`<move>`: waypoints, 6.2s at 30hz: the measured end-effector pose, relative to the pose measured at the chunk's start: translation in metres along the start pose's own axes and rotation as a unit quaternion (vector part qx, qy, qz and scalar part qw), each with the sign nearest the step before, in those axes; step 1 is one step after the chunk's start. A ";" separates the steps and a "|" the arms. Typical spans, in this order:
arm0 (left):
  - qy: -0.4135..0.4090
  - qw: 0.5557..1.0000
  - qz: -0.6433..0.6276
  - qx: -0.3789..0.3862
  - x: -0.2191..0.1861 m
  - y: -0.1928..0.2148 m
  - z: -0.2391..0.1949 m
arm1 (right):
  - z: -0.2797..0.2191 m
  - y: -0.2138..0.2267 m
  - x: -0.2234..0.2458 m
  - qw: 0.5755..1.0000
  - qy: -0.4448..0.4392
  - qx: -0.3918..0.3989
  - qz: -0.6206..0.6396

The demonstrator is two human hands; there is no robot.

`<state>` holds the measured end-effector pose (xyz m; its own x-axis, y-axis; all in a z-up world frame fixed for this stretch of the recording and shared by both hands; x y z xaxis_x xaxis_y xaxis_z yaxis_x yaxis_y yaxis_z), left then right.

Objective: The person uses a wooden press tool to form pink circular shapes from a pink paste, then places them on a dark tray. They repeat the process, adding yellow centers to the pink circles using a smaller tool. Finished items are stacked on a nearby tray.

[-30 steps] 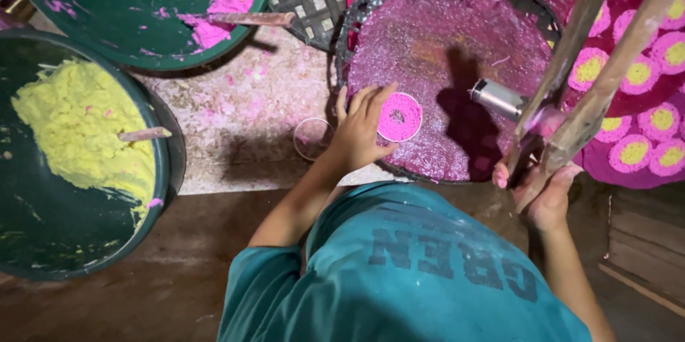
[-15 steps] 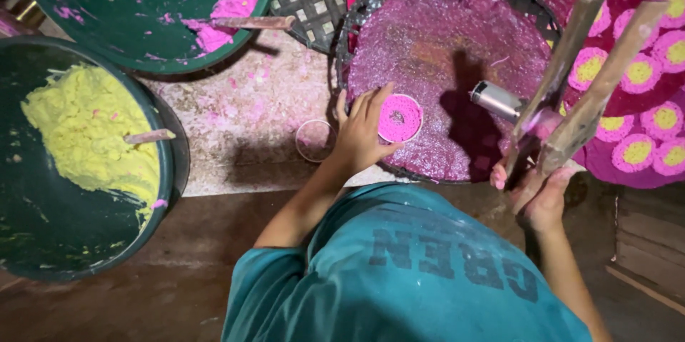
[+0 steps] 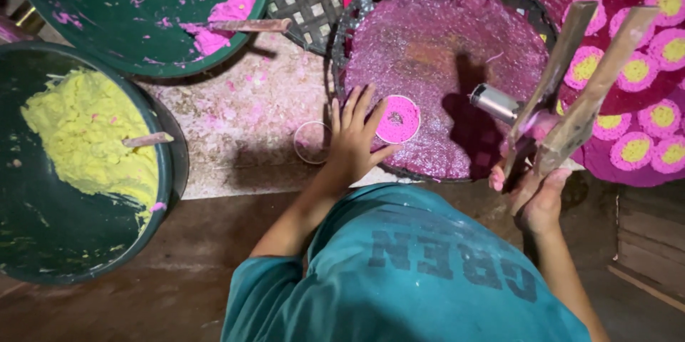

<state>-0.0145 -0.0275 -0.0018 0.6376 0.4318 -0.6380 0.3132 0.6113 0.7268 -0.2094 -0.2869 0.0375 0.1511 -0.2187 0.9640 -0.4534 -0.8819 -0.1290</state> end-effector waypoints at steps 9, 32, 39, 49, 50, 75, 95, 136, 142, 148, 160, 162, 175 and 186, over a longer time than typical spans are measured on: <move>0.038 0.999 0.011 0.002 -0.006 -0.001 0.016 | 0.002 -0.001 0.000 1.000 0.011 -0.007 0.014; 0.054 0.997 -0.016 0.053 -0.001 -0.004 0.021 | 0.001 0.004 -0.010 1.000 0.019 0.007 0.014; 0.075 0.994 -0.082 -0.014 0.014 0.019 0.047 | 0.007 0.003 -0.010 0.999 0.033 0.011 0.014; 0.044 0.995 0.044 -0.076 0.018 0.035 0.066 | 0.010 -0.003 -0.011 0.999 0.036 -0.001 0.036; 0.053 0.996 0.026 -0.060 0.016 0.032 0.055 | 0.010 -0.002 -0.013 0.999 0.034 -0.003 0.037; 0.014 0.990 0.092 -0.105 0.024 0.024 0.086 | 0.024 0.010 -0.025 0.997 0.046 -0.018 0.052; 0.078 0.912 0.249 -0.315 0.070 0.164 -0.033 | 0.042 0.036 -0.043 0.997 0.068 -0.014 0.046; 0.303 0.737 -0.596 -0.093 0.137 -0.031 0.072 | -0.012 0.002 -0.030 0.997 0.070 -0.041 0.000; 0.287 0.743 -0.583 -0.161 0.097 -0.059 0.000 | 0.001 0.007 -0.029 0.999 0.017 0.016 -0.022; 0.084 0.811 -0.522 -0.252 0.040 0.012 0.040 | 0.041 0.004 -0.013 0.973 -0.112 0.155 -0.127; -0.023 0.314 -0.947 -0.070 0.019 0.018 0.139 | 0.113 -0.060 0.077 0.818 -0.244 0.220 -0.473; -0.043 0.323 -0.942 -0.081 0.033 0.020 0.137 | 0.118 -0.079 0.079 0.807 -0.185 0.230 -0.512; 0.024 0.282 -0.952 -0.119 0.048 -0.020 0.132 | 0.114 -0.100 0.097 0.758 -0.161 0.186 -0.605; -0.009 0.368 -0.922 -0.118 0.065 0.013 0.154 | 0.121 -0.123 0.081 0.790 0.008 0.161 -0.592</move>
<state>0.1397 -0.0939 0.0056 -0.5010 -0.8654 0.0131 0.1570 -0.1058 -0.9819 -0.0353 -0.2466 0.1030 0.2899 0.8415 0.4559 0.2437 -0.5255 0.8151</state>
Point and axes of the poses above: each hand's wrist, its own z-axis towards the middle knuckle, its own y-axis out of the back of the hand, x = y × z, the point moved 4 cm from there along z, towards the middle knuckle, and after that the axes turned 1 degree about -z, right-handed, at the moved point
